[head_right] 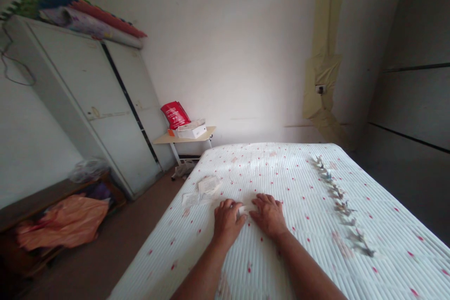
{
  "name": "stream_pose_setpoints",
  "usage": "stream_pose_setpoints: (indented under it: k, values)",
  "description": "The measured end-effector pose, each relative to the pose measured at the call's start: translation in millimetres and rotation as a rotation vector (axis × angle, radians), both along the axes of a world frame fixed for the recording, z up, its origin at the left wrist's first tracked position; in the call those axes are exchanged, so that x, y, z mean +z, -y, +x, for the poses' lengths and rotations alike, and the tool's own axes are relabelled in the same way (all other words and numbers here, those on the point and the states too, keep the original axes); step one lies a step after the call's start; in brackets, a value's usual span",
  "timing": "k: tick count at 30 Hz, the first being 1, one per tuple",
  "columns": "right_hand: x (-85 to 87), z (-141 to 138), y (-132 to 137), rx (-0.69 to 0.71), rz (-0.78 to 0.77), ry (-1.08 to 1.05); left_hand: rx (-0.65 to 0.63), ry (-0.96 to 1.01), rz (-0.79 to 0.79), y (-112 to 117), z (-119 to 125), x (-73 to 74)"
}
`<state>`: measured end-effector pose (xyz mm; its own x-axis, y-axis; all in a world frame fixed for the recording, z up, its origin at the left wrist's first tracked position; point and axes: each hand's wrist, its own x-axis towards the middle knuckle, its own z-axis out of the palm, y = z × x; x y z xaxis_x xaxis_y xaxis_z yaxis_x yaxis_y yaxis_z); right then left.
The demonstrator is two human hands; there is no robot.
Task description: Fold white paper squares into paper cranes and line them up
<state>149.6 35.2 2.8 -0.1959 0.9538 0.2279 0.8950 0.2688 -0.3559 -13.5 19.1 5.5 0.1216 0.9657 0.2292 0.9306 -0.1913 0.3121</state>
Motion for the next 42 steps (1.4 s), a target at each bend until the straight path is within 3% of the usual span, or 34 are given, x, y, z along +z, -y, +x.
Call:
stream_pose_setpoints:
  k: [7, 13, 30, 42]
  values:
    - [-3.1, 4, -3, 0.026, 0.009, -0.120, -0.019, 0.035, 0.066, -3, 2, -0.1]
    - [-14.7, 7, -8, 0.089, 0.120, -0.280, -0.062, 0.049, 0.130, -2, 2, -2.1]
    - [-19.5, 14, -5, 0.186, 0.169, -0.286, -0.054, 0.065, 0.109, 0, 3, 1.7]
    - [-8.6, 12, 0, 0.207, 0.162, -0.326, -0.092, 0.062, 0.129, 1, 1, 1.8]
